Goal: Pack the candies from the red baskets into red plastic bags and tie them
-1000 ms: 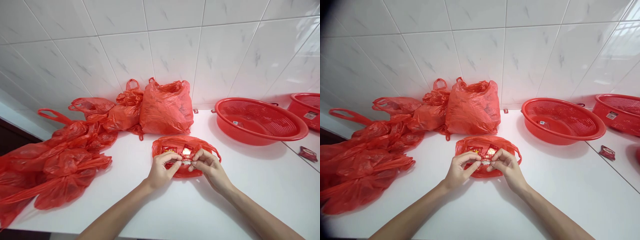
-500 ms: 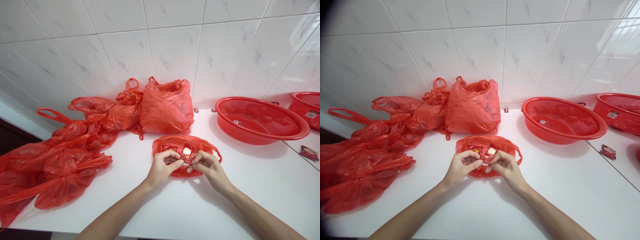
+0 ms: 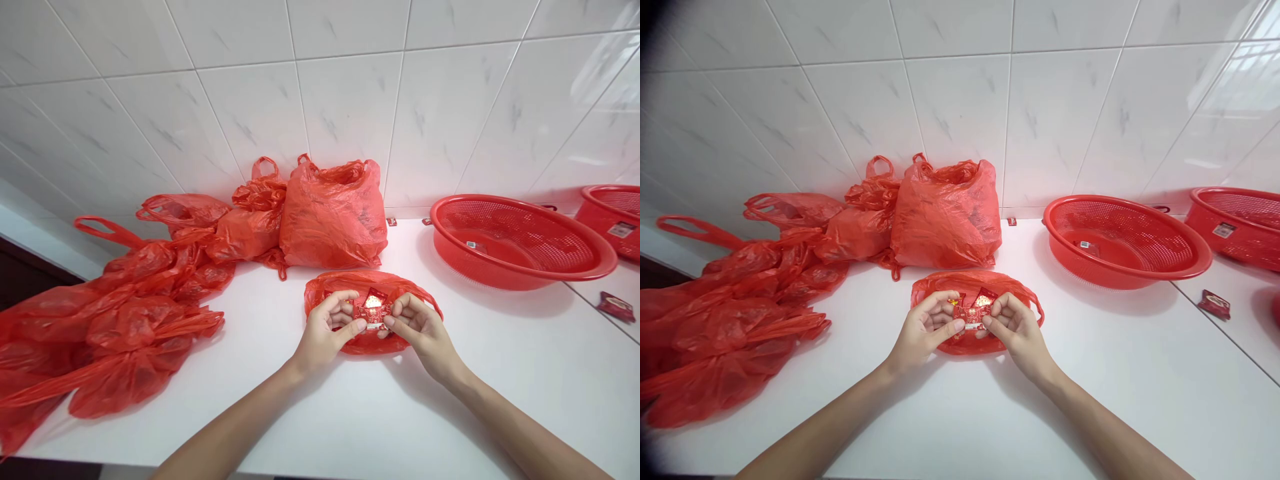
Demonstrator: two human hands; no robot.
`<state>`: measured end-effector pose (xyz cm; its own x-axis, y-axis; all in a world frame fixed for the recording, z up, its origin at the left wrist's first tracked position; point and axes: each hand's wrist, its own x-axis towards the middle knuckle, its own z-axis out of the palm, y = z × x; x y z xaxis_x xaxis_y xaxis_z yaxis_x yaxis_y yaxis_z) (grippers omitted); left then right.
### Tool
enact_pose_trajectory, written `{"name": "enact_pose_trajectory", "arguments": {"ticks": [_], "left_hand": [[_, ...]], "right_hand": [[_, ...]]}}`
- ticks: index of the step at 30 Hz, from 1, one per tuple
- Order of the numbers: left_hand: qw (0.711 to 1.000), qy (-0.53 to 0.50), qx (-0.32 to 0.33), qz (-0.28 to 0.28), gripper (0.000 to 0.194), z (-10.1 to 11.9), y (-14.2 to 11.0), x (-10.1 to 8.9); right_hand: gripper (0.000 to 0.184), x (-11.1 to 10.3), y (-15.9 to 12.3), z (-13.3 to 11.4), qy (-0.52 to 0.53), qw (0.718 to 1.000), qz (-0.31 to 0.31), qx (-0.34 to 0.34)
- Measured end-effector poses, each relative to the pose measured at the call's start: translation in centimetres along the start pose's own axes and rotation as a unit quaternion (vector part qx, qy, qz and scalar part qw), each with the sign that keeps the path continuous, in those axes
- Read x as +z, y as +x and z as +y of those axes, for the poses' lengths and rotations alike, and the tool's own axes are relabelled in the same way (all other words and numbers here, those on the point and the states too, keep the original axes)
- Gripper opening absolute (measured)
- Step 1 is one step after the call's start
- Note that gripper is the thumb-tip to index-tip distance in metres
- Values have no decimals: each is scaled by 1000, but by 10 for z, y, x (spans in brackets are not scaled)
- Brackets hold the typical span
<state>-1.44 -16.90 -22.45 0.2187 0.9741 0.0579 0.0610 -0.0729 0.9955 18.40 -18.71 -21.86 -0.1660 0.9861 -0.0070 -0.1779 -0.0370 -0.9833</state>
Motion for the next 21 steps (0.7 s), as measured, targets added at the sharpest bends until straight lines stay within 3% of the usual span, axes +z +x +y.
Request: {"name": "enact_pose_trajectory", "arguments": {"ticks": [4,10,15,21], "left_hand": [[998,40,26,50,39,-2,3,-5],[978,144,106,103,28,-1,11,-22],[945,246,183,110,17,6,13,-27],[941,276,179,74,12,1,14,-29]], "right_hand": [[32,-4,3,6,-59,997,9,-44],[26,-16,6,8,-169,975,68,-127],[18,-26,7,1,-242,943,132,-184],[13,-41,12,-4,-296,909,203,-211]]}}
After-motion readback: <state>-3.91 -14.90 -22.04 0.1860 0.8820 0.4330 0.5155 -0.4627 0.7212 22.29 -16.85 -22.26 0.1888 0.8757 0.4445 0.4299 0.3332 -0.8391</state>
